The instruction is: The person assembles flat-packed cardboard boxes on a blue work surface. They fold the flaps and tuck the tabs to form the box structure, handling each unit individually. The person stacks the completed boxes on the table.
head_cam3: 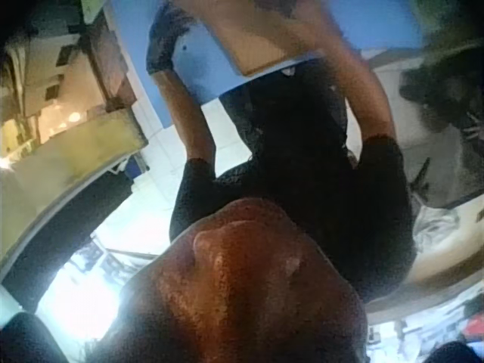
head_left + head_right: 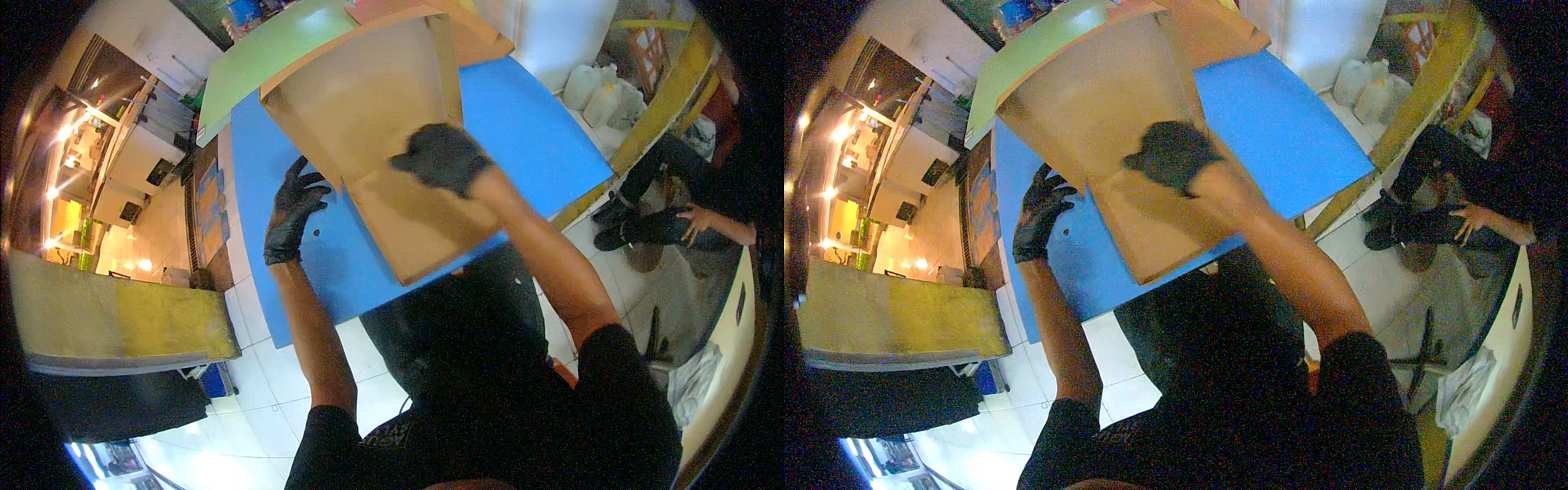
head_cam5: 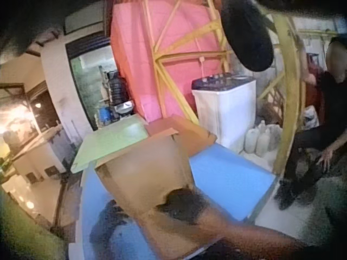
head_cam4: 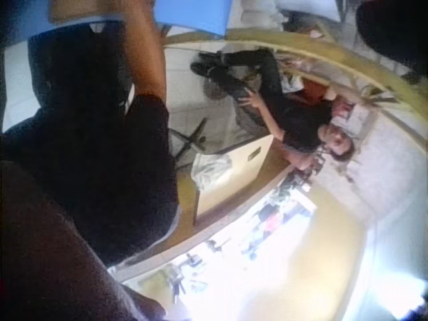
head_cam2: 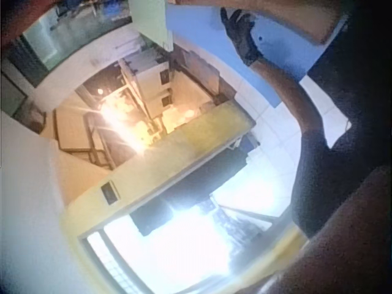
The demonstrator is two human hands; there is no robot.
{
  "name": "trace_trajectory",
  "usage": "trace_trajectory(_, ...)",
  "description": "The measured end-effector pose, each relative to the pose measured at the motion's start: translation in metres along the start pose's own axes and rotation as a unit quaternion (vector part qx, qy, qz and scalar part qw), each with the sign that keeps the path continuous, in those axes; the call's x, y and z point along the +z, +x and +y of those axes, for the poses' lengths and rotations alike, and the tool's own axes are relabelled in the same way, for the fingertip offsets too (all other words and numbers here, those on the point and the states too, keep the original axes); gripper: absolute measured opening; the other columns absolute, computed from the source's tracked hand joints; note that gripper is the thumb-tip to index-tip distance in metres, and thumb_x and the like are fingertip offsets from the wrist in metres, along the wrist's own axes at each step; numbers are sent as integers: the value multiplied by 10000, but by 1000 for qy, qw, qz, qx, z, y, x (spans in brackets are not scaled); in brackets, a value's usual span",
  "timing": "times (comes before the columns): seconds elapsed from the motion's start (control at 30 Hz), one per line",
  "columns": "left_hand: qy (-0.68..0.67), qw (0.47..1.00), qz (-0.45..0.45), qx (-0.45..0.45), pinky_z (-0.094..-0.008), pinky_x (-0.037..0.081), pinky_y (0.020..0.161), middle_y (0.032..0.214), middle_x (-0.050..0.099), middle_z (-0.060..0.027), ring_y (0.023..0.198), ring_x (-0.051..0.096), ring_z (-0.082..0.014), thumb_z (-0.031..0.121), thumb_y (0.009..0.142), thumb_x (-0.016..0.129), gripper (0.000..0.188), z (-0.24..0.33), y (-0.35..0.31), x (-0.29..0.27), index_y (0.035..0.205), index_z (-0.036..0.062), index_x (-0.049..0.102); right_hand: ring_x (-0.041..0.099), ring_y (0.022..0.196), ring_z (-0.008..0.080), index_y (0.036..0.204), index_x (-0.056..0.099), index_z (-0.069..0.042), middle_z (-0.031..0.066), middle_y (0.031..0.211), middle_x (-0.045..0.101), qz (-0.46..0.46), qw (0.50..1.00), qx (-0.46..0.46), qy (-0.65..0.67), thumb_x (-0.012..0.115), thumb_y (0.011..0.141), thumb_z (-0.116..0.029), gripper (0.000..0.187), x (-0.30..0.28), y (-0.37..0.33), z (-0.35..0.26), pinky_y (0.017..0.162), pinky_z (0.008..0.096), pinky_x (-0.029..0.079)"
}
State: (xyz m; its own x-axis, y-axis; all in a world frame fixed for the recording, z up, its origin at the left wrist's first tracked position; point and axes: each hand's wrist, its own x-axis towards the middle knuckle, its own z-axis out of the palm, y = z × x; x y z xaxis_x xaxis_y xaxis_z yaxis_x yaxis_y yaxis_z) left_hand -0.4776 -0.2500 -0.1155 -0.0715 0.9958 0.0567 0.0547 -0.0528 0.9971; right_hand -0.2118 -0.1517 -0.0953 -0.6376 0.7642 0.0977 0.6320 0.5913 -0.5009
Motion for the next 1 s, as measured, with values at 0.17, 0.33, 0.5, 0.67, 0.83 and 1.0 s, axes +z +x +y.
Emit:
trace_trajectory(0.17, 10, 995, 52, 82, -297, 459, 830, 1166, 556, -105, 994, 555, -194, 124, 779, 666, 603, 11, -2, 24, 1322, 50, 414, 650, 739, 245, 904, 659, -51, 144, 811, 656, 211, 970, 121, -27, 678, 764, -381, 359, -58, -47, 74, 679, 362, 501)
trace_trajectory(0.33, 115, 982, 101, 113, -311, 450, 861, 1164, 569, -85, 1010, 550, -184, 7, 762, 618, 524, 25, 5, 33, 1265, 32, 473, 653, 803, 243, 1139, 574, -19, 136, 949, 663, 182, 972, 3, 146, 678, 786, -205, 412, -40, -15, 94, 742, 326, 512)
trace_trajectory(0.5, 155, 985, 51, 63, -309, 487, 825, 1128, 588, -67, 985, 559, -162, -56, 758, 594, 514, 37, 6, 37, 1249, 51, 490, 650, 849, 288, 1060, 619, -2, 166, 966, 655, 238, 966, -88, 60, 627, 795, -120, 290, -31, -2, 116, 762, 346, 509)
trace_trajectory(0.67, 280, 953, 90, 68, -322, 511, 752, 1006, 630, -98, 850, 607, -178, -1, 784, 601, 371, 22, 9, 28, 1149, 22, 545, 637, 865, 314, 995, 641, 2, 180, 948, 648, 260, 963, -71, -3, 619, 785, -108, 238, -20, 0, 122, 766, 369, 503)
trace_trajectory(0.83, 349, 903, 85, 235, -342, 503, 757, 1004, 630, -149, 856, 621, -230, 46, 803, 560, 288, 3, 1, 31, 1091, 41, 569, 638, 843, 317, 1022, 626, 3, 164, 944, 659, 269, 961, -27, 59, 628, 772, -110, 274, -17, -22, 144, 750, 372, 506)
trace_trajectory(1.0, 646, 720, 24, 254, -407, 429, 909, 1237, 497, -178, 1100, 504, -332, 80, 734, 633, 573, -5, -15, 35, 1277, 133, 455, 597, 970, 186, 1200, 545, -57, 111, 1141, 597, 130, 978, 8, 162, 517, 853, -19, 350, -28, -68, 106, 801, 305, 493)
